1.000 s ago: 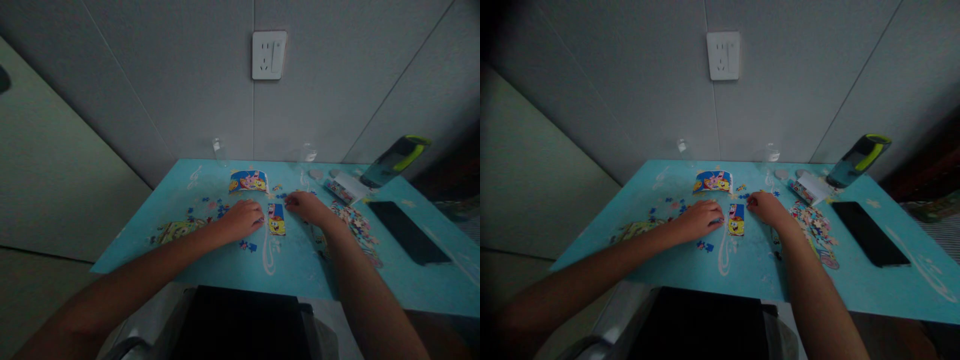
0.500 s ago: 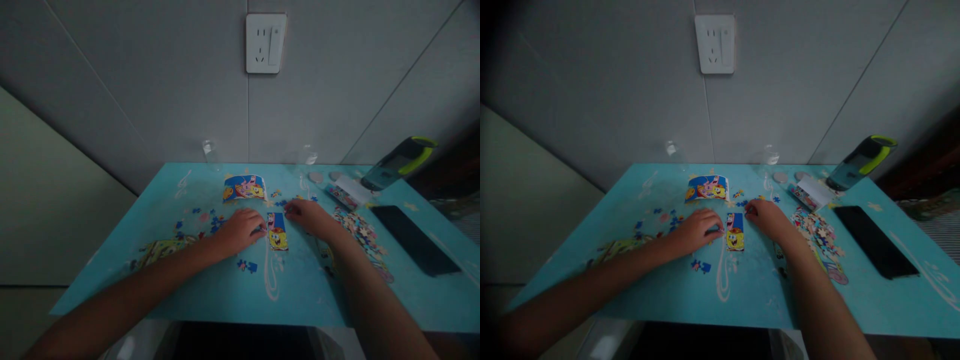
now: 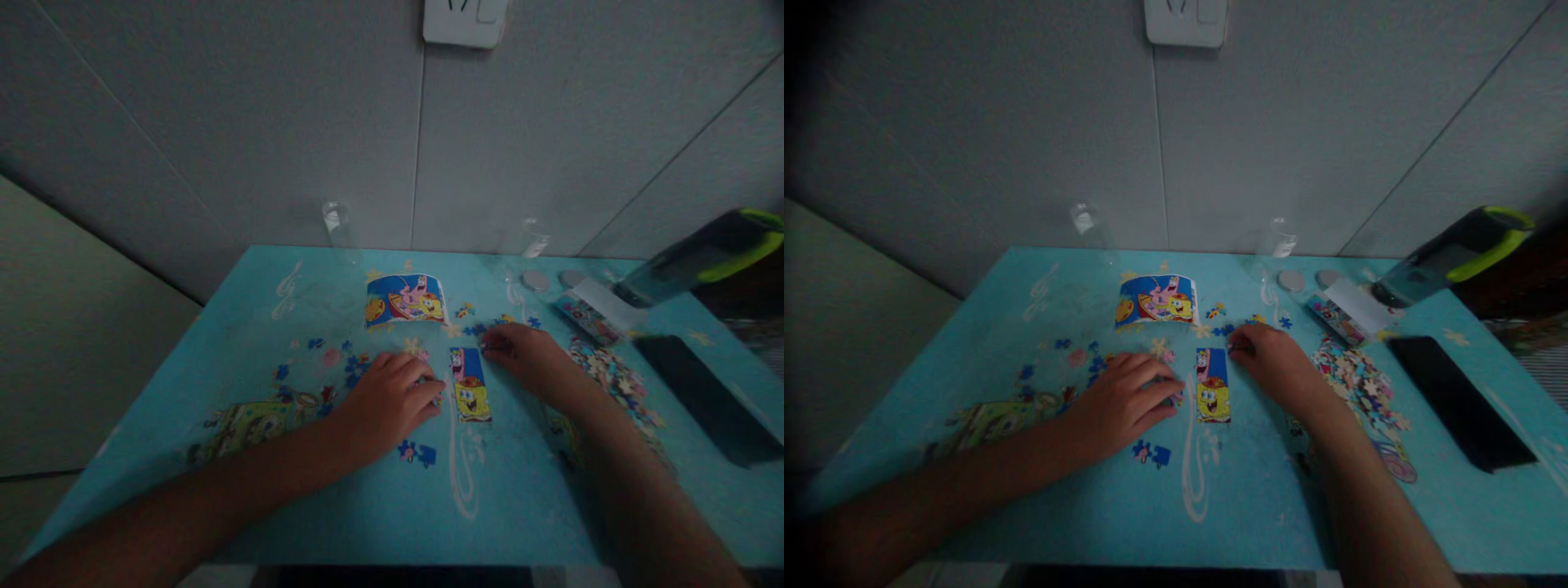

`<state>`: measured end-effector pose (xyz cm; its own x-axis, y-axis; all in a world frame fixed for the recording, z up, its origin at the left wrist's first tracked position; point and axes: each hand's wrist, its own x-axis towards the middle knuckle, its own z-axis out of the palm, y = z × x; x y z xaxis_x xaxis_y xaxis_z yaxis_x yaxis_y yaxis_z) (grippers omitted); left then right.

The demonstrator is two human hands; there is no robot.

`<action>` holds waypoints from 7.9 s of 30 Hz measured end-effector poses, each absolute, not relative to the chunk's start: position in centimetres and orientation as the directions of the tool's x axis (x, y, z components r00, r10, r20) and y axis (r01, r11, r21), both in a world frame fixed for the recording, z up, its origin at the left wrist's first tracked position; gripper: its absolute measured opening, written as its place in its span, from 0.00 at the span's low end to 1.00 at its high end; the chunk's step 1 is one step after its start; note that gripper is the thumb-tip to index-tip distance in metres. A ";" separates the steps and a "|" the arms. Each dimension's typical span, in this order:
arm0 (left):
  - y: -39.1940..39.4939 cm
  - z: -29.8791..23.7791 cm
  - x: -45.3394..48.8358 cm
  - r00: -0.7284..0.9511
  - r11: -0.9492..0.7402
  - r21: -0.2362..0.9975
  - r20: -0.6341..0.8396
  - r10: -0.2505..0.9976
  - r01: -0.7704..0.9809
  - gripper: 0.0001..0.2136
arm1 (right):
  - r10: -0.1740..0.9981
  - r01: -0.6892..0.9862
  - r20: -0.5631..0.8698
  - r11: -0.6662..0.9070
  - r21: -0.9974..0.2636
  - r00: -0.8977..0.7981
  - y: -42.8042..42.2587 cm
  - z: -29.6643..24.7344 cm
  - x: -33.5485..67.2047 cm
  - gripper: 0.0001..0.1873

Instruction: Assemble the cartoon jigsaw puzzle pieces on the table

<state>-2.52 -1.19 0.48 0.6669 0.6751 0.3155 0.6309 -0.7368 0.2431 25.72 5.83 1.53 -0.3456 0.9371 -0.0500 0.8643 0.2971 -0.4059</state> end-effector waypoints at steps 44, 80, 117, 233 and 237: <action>-2.8 0.5 -7.9 0.691 -0.725 0.527 0.313 0.651 0.444 0.08 | 0.976 0.861 0.121 0.216 -0.461 -0.180 4.9 2.4 23.6 0.13; -2.8 0.1 -8.3 0.730 -0.806 0.369 0.358 0.582 0.463 0.10 | 0.883 0.698 0.040 0.397 -0.597 -0.468 2.8 4.6 22.4 0.17; -2.6 0.2 -8.5 0.753 -0.818 0.322 0.331 0.569 0.477 0.08 | 0.827 0.709 0.008 0.486 -0.511 -0.562 3.2 4.0 22.5 0.18; -2.3 0.9 -8.4 0.799 -0.860 0.199 0.318 0.510 0.470 0.07 | 0.768 0.656 0.201 0.629 -0.418 -0.608 3.3 1.9 20.5 0.13; -2.3 0.8 -8.4 0.800 -0.857 0.201 0.307 0.515 0.475 0.07 | 0.759 0.662 0.186 0.640 -0.390 -0.624 2.8 1.5 19.8 0.16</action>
